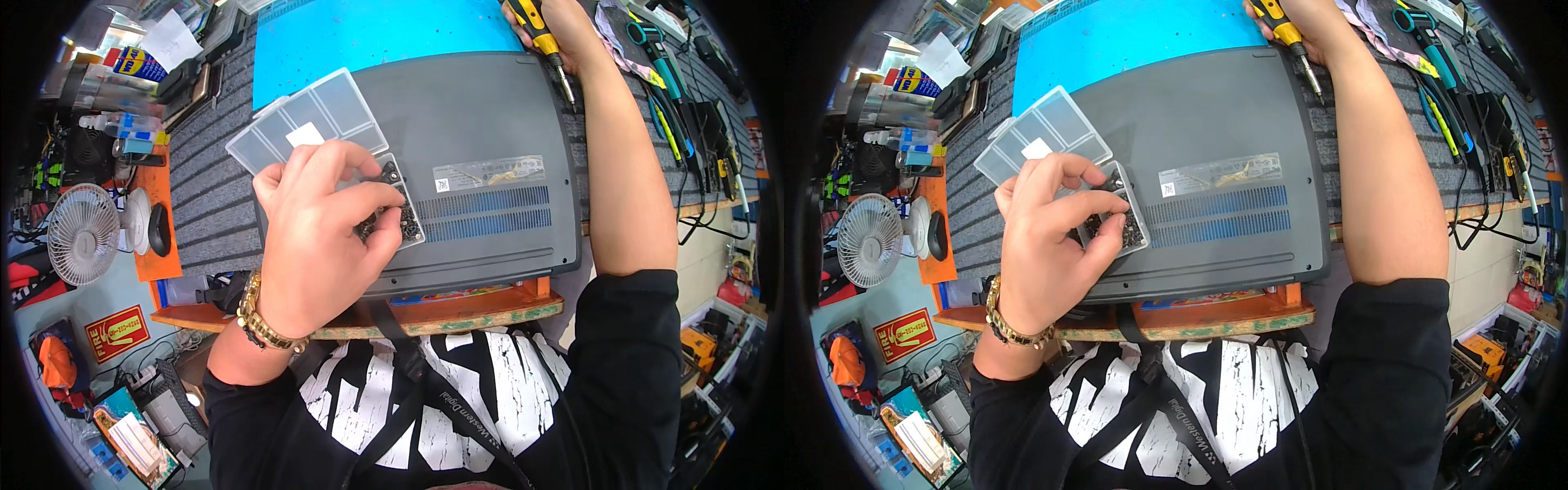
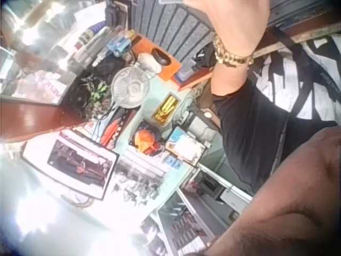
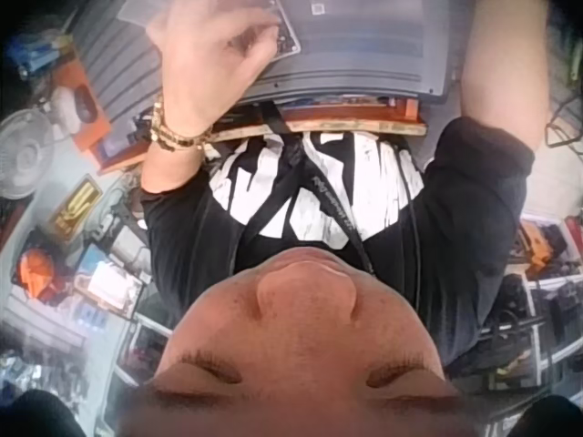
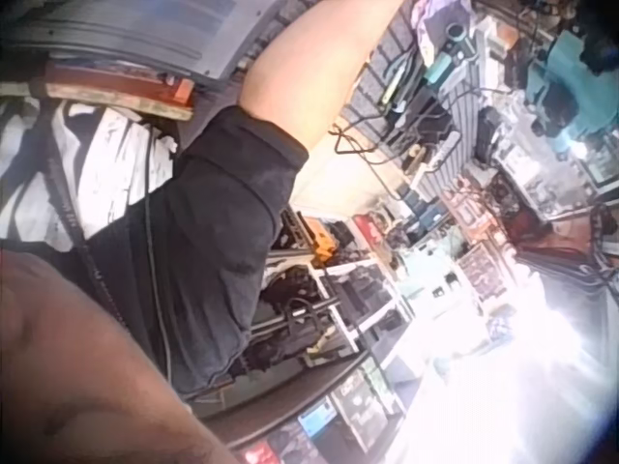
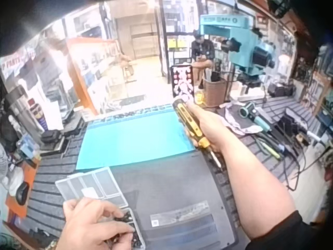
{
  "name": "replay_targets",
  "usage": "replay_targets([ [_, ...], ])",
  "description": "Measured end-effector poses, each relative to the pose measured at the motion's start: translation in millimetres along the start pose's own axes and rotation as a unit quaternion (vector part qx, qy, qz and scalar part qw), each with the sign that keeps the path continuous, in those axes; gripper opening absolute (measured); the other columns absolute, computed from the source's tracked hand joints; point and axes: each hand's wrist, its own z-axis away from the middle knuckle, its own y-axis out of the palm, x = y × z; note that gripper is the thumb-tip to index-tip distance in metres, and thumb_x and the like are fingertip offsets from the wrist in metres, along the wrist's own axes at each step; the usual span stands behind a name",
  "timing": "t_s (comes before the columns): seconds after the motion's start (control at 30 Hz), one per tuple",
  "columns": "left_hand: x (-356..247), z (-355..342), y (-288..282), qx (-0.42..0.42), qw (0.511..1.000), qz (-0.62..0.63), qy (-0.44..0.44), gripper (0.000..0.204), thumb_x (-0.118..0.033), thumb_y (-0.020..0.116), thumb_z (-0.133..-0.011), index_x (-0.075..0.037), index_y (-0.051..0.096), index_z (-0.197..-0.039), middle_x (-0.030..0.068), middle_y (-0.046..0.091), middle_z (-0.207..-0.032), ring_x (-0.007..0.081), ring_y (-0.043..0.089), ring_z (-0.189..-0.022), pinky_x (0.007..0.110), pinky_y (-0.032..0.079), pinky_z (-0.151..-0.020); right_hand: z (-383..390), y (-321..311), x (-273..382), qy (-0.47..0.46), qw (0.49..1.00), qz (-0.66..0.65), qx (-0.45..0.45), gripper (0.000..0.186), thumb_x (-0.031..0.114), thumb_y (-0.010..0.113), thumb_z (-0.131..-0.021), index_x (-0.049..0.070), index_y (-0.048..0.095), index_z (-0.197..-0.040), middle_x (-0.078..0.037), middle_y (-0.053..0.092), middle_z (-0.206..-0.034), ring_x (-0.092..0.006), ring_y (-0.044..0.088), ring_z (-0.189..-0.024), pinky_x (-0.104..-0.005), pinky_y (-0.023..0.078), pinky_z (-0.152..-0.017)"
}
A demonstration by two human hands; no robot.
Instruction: The person takes screws from a small container, uses a manual screwdriver to secure the bottom cover of a laptop, then closes the casing, flips the device over, opens the display, and presses the power button.
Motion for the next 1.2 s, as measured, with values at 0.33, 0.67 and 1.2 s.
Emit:
replay_targets([
  [0.33, -13, -8, -6, 0.039, 0.998, -0.054, -0.022, 0.015, -0.007, 0.091, -0.078, -0.014, 0.085, -0.090, -0.0014, 0.069, -0.106, 0.0226, 0.067, -0.104, 0.046, 0.039, -0.098, 1, 1, 0, -0.021, 0.999, -0.007, 0.025, 0.058, 0.059, 0.058, -0.119, 0.003, 0.074, -0.113, -0.004, 0.065, -0.067, -0.0143, 0.056, -0.045, -0.0293, 0.043, -0.040],
  [0.67, -27, -9, -1, 0.019, 0.996, -0.082, -0.025, 0.009, -0.006, 0.086, -0.079, -0.011, 0.080, -0.082, 0.0011, 0.067, -0.101, 0.0273, 0.066, -0.103, 0.054, 0.041, -0.097, -5, -4, -6, -0.028, 0.999, -0.010, 0.028, 0.056, 0.057, 0.059, -0.120, 0.004, 0.076, -0.113, -0.004, 0.066, -0.068, -0.0142, 0.057, -0.046, -0.0293, 0.043, -0.041],
  [1.2, -15, -15, 0, 0.035, 0.995, -0.086, 0.037, 0.017, -0.005, 0.086, -0.075, -0.012, 0.071, -0.079, -0.0010, 0.067, -0.104, 0.0259, 0.066, -0.102, 0.049, 0.040, -0.096, -3, 0, -6, -0.033, 0.999, 0.006, 0.004, 0.055, 0.057, 0.062, -0.118, 0.005, 0.078, -0.110, -0.003, 0.067, -0.069, -0.0131, 0.059, -0.049, -0.0289, 0.044, -0.043],
])
